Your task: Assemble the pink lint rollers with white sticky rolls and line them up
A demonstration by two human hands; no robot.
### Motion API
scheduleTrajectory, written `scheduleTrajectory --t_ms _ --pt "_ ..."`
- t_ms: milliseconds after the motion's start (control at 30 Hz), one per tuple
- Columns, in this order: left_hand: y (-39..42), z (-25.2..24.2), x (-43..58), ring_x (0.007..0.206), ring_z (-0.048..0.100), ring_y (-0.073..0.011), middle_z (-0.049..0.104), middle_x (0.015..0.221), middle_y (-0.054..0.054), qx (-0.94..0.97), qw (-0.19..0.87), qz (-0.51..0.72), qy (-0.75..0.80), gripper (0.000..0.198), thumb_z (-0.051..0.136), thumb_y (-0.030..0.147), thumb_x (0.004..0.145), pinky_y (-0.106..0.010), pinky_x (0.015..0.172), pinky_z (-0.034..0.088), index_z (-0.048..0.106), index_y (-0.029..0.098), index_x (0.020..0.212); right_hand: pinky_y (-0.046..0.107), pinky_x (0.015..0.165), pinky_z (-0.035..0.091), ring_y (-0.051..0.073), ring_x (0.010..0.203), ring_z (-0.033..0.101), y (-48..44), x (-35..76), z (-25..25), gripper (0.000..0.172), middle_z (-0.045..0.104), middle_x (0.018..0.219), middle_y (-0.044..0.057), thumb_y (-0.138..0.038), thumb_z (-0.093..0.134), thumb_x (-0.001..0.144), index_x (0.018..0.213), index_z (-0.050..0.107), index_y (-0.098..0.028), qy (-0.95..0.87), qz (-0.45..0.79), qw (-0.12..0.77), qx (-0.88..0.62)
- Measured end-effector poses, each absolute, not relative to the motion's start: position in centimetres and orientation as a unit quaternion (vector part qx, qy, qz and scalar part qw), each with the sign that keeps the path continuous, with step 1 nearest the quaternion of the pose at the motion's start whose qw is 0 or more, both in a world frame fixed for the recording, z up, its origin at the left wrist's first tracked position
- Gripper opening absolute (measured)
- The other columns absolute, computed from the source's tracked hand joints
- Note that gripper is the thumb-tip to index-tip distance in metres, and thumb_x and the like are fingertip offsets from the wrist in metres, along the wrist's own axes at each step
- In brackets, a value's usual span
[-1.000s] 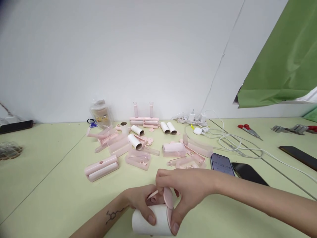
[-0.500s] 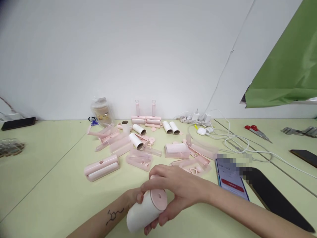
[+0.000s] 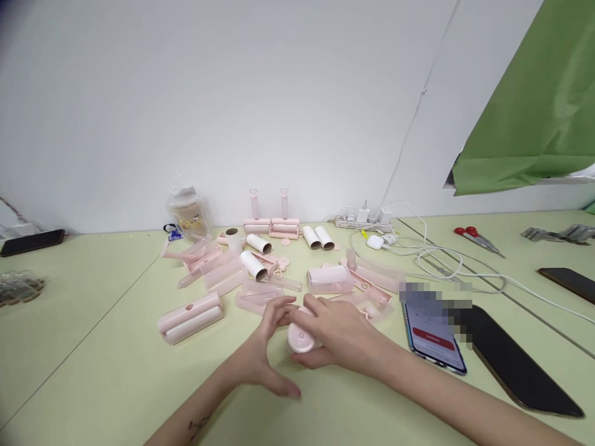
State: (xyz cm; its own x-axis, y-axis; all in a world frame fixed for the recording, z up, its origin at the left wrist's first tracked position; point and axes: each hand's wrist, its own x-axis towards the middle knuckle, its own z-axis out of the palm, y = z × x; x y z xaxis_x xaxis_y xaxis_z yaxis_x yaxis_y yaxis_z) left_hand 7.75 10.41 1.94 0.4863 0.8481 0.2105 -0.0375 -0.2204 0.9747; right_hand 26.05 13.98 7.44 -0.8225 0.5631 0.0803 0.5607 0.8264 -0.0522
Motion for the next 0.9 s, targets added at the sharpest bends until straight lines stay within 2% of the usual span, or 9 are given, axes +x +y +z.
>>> scheduleTrajectory --t_ms 67,133,267,333,467,567,633,700,900 --pt "9.9 1.1 9.1 0.132 0.022 -0.0313 0.025 0.142 -0.017 0.684 0.502 0.409 0.335 0.127 0.088 0.032 0.035 -0.048 0.107 0.023 0.011 0.022 0.136 0.024 0.046 0.026 0.022 0.067 0.055 13.2 25.9 7.5 0.042 0.056 0.086 0.007 -0.048 0.062 0.074 0.105 0.057 -0.019 -0.942 0.004 0.031 -0.333" --pt "9.8 0.1 10.4 0.133 0.022 -0.032 0.023 0.144 -0.019 0.666 0.497 0.437 0.345 0.133 0.088 0.032 0.035 -0.049 0.106 0.026 0.005 0.019 0.138 0.026 0.048 0.031 0.024 0.071 0.056 12.7 25.9 7.7 0.042 0.057 0.087 0.008 -0.051 0.06 0.076 0.104 0.057 -0.02 -0.935 0.029 0.029 -0.351" --pt "10.0 -1.1 11.9 0.115 0.05 -0.0288 0.05 0.127 -0.015 0.626 0.487 0.471 0.386 0.107 0.078 0.032 0.058 -0.046 0.093 0.045 0.01 0.017 0.139 0.032 0.064 0.042 0.023 0.082 0.057 12.4 26.5 8.6 0.034 0.06 0.094 0.006 -0.045 0.041 0.089 0.118 0.045 -0.027 -0.897 0.207 0.072 -0.384" --pt "10.0 -0.9 12.2 0.107 0.056 -0.0263 0.056 0.121 -0.013 0.642 0.433 0.47 0.423 0.09 0.072 0.031 0.065 -0.042 0.088 0.049 0.021 0.017 0.138 0.03 0.064 0.043 0.021 0.078 0.057 12.8 26.9 9.0 0.034 0.061 0.089 0.004 -0.044 0.047 0.086 0.115 0.044 -0.027 -0.847 0.299 0.078 -0.433" --pt "9.5 -0.1 12.3 0.097 0.06 -0.022 0.062 0.114 -0.008 0.715 0.26 0.474 0.443 0.065 0.065 0.03 0.067 -0.036 0.082 0.052 0.041 0.018 0.127 0.025 0.054 0.04 0.016 0.065 0.053 13.6 27.9 9.3 0.035 0.056 0.076 0.0 -0.045 0.063 0.074 0.096 0.047 -0.024 -0.784 0.4 0.033 -0.473" --pt "9.3 0.2 12.1 0.076 0.062 -0.0216 0.067 0.092 -0.005 0.777 0.109 0.455 0.422 0.049 0.06 0.031 0.065 -0.034 0.062 0.054 0.053 0.017 0.111 0.023 0.051 0.037 0.014 0.063 0.049 13.7 28.3 8.9 0.039 0.052 0.073 -0.002 -0.048 0.066 0.07 0.089 0.043 -0.023 -0.766 0.467 0.012 -0.442" --pt "9.2 0.1 11.9 0.066 0.06 -0.0219 0.067 0.077 -0.003 0.802 0.039 0.44 0.403 0.041 0.058 0.032 0.064 -0.034 0.054 0.051 0.055 0.017 0.103 0.023 0.052 0.035 0.013 0.064 0.045 13.4 28.5 8.5 0.041 0.05 0.073 -0.003 -0.047 0.07 0.066 0.084 0.042 -0.023 -0.774 0.468 0.023 -0.426" --pt "9.2 -0.1 11.8 0.067 0.06 -0.0226 0.066 0.071 -0.003 0.822 -0.003 0.421 0.383 0.037 0.055 0.031 0.068 -0.035 0.058 0.051 0.054 0.016 0.101 0.023 0.053 0.033 0.013 0.064 0.041 13.2 28.7 8.2 0.041 0.047 0.072 -0.004 -0.044 0.074 0.062 0.078 0.043 -0.023 -0.796 0.43 0.041 -0.423" --pt "8.8 -0.2 11.7 0.066 0.059 -0.0193 0.065 0.078 -0.006 0.866 -0.077 0.331 0.367 0.039 0.043 0.017 0.081 -0.031 0.055 0.047 0.042 0.006 0.118 0.023 0.053 0.03 0.011 0.06 0.035 12.3 29.1 7.5 0.038 0.048 0.072 -0.005 -0.037 0.077 0.059 0.072 0.044 -0.022 -0.808 0.408 0.072 -0.419"
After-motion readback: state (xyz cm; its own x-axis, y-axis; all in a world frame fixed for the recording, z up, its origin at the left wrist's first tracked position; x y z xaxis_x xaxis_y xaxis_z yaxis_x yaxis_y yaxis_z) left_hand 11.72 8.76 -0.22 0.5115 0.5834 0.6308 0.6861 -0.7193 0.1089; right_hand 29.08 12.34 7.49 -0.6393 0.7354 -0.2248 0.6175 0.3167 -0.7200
